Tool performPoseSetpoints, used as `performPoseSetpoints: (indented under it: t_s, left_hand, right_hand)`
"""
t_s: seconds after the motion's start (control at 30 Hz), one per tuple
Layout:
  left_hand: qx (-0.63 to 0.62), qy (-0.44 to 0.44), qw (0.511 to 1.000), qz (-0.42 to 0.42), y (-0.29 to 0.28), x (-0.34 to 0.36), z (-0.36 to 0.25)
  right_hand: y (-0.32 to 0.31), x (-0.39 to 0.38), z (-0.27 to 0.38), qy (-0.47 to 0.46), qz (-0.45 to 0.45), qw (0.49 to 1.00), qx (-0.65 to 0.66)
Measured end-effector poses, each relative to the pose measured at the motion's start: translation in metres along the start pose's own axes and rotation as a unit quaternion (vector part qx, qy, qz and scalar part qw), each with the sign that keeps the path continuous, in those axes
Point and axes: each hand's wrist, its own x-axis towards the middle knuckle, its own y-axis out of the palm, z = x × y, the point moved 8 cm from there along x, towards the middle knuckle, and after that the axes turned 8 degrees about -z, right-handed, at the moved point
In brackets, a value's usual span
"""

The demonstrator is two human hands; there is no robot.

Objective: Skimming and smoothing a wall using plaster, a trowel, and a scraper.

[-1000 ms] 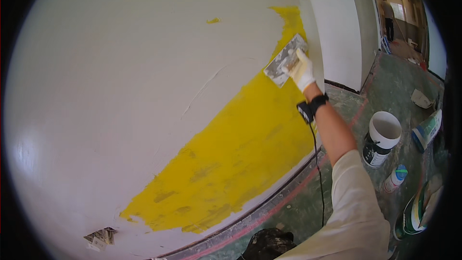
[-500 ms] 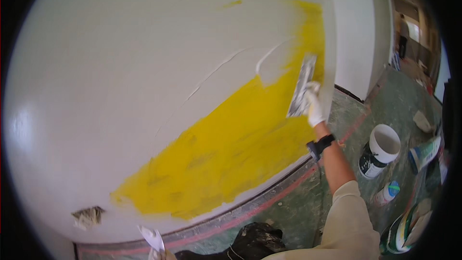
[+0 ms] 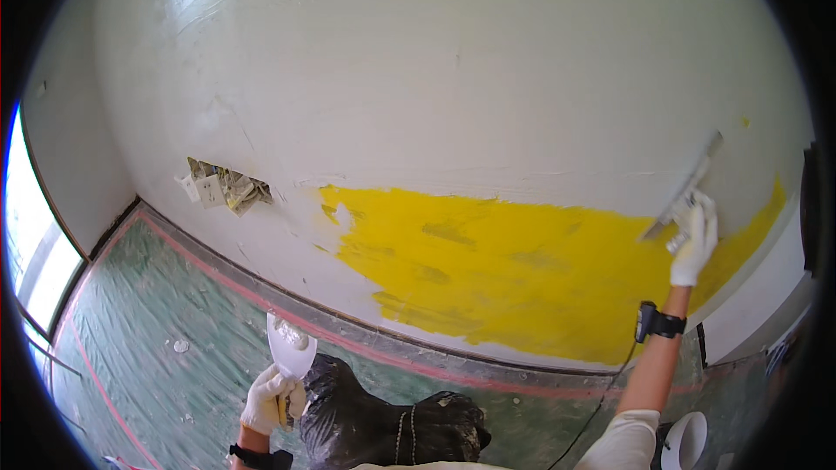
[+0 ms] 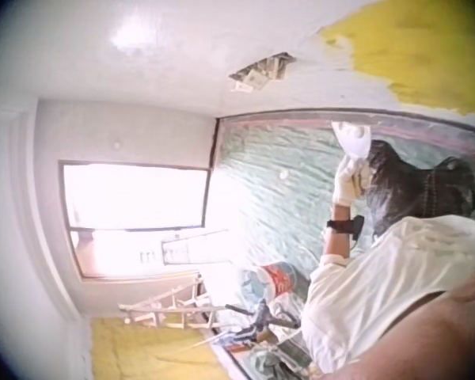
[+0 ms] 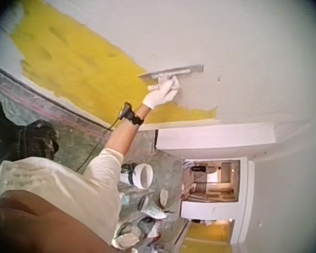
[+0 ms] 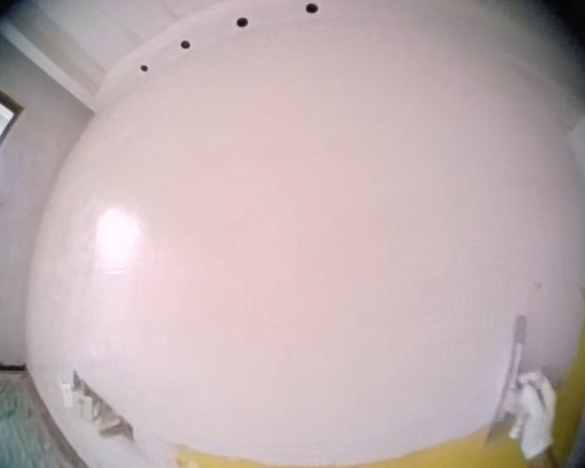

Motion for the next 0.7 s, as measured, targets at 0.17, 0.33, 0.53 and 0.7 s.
performPoseSetpoints:
  t_s: [0.17, 0.33, 0.53, 0.7]
  left_hand:
    - [-0.016, -0.008, 0.999, -0.03, -0.017, 0.008, 0.021]
    - [-0.053, -0.003, 0.998, -0.031, -0.014, 0.009, 0.019]
    - [-0.078, 0.01, 0.995, -0.057, -0.068, -0.018, 0.028]
    - [-0.079, -0.035, 0.99, -0.111, -0.103, -0.044, 0.029]
  right_hand:
    - [0.186, -0.063, 0.109, -0.006, 0.051, 0.997, 0.06]
    - [0.334, -0.131, 0.228, -0.144, 0.125, 0.981, -0.039]
    - [0.475, -0.245, 0.291, -0.183, 0.265, 0.944, -0.074]
    - [0.537, -0.335, 0.298, -0.211, 0.365, 0.904, -0.074]
